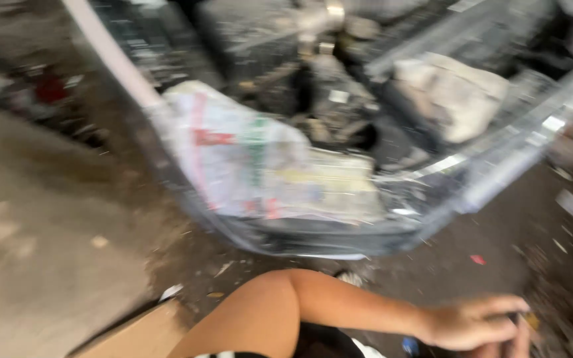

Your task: The person applies a white body filler to the front fender and bumper of a car using a metal putty knife. They spread the filler over the surface and smooth it out, working on the area near the wheel arch and the front grille.

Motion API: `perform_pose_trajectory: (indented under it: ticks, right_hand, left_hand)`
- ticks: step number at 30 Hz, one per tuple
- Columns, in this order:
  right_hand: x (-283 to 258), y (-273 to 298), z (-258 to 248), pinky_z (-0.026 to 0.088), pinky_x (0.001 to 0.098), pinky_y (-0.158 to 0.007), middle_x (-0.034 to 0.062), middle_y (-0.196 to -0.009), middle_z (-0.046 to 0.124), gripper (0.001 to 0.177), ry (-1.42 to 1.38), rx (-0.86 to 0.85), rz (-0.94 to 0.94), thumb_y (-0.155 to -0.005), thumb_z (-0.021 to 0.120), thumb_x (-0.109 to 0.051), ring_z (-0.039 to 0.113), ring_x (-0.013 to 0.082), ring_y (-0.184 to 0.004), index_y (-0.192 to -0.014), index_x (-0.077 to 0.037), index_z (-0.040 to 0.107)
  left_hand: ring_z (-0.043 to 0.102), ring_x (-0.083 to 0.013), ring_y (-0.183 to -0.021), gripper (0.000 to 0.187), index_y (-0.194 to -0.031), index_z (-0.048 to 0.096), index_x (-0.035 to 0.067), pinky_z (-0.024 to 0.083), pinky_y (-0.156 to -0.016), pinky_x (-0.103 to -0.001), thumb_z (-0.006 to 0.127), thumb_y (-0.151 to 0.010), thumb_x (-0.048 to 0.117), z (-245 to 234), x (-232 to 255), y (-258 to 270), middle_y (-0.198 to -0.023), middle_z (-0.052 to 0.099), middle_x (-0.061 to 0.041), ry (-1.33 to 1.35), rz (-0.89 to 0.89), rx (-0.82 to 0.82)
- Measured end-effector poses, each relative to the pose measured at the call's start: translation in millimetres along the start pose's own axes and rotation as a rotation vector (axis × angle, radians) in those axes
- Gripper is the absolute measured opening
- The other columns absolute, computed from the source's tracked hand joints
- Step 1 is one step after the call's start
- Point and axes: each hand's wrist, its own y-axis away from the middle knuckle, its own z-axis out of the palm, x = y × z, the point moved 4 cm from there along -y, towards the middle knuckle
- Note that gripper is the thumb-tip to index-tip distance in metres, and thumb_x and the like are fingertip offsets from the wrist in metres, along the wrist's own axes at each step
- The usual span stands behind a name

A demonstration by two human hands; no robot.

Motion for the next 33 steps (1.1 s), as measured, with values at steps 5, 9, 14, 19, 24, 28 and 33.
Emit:
perform_pose_trajectory:
  ticks: [5,9,14,19,24,28,33]
  right_hand:
    - [-159.1,-42.6,66.9,0.045,0.0272,-0.098,0.0174,-0.135,0.063,0.05,0.069,0.35,0.062,-0.101,0.06,-0.008,0.057,0.018,-0.118,-0.148,0.007,0.052]
    - [-195.4,-129.8,18.6,0.05,0.0289,-0.099,0.0164,-0.133,0.068,0.045,0.381,0.428,0.053,-0.102,0.055,-0.006,0.064,0.0186,-0.115,-0.146,0.005,0.055]
    - [-162.0,-174.4,-22.2,0.045,0.0279,-0.1,0.0168,-0.138,0.062,0.049,0.123,0.344,0.083,-0.097,0.058,-0.002,0.058,0.0171,-0.12,-0.145,0.006,0.051]
    - [-179.7,-263.0,-138.3,0.05,0.0308,-0.099,0.0165,-0.132,0.068,0.045,0.413,0.567,0.055,-0.104,0.056,-0.003,0.061,0.0183,-0.115,-0.149,0.003,0.057]
    - [-163.3,-292.7,-179.6,0.05,0.0368,-0.103,0.0226,-0.143,0.061,0.051,0.593,0.524,-0.134,-0.104,0.055,-0.004,0.062,0.0316,-0.124,-0.154,0.002,0.049]
    - [-109.9,-324.8,-205.4,0.041,0.0479,-0.114,0.0267,-0.156,0.052,0.055,0.646,0.355,-0.309,-0.105,0.054,-0.004,0.055,0.0423,-0.139,-0.158,0.003,0.043]
    - [-163.9,-417.9,-299.3,0.036,0.0616,-0.088,0.0256,-0.15,0.055,0.057,0.179,0.546,0.235,-0.105,0.048,-0.008,0.047,0.0603,-0.118,-0.161,-0.007,0.043]
  left_hand:
    - [0.053,-0.0227,-0.131,0.055,-0.157,0.037,-0.004,0.044,-0.112,-0.038,0.052,-0.109,0.019,-7.9,44.5,-80.0,-0.153,0.05,-0.017,0.138,0.041,0.045]
    - [0.044,-0.0297,-0.148,0.056,-0.156,0.041,-0.003,0.032,-0.126,-0.04,0.055,-0.107,0.02,2.6,46.3,-124.3,-0.156,0.048,-0.023,-0.256,0.232,0.059]
    - [0.045,-0.0323,-0.15,0.056,-0.154,0.046,-0.002,0.033,-0.126,-0.042,0.056,-0.107,0.025,-2.6,43.8,-201.5,-0.158,0.049,-0.023,-0.328,0.146,0.119]
    - [0.053,-0.0308,-0.144,0.05,-0.15,0.052,-0.002,0.04,-0.12,-0.039,0.054,-0.107,0.025,-4.2,-18.6,-231.4,-0.15,0.057,-0.023,-0.519,-0.204,-0.296]
    - [0.056,-0.0285,-0.136,0.046,-0.148,0.05,-0.003,0.042,-0.115,-0.038,0.049,-0.109,0.022,-19.0,-7.0,-339.0,-0.146,0.059,-0.021,-0.329,0.153,0.409]
    - [0.06,-0.0252,-0.117,0.043,-0.145,0.052,-0.003,0.047,-0.103,-0.037,0.05,-0.109,0.021,13.8,-7.9,-406.2,-0.133,0.064,-0.017,-0.383,0.271,0.778]
    - [0.065,-0.017,-0.095,0.031,-0.128,0.062,-0.002,0.054,-0.087,-0.034,0.061,-0.105,0.019,3.6,-41.2,-472.2,-0.11,0.069,-0.01,0.244,0.018,0.665]
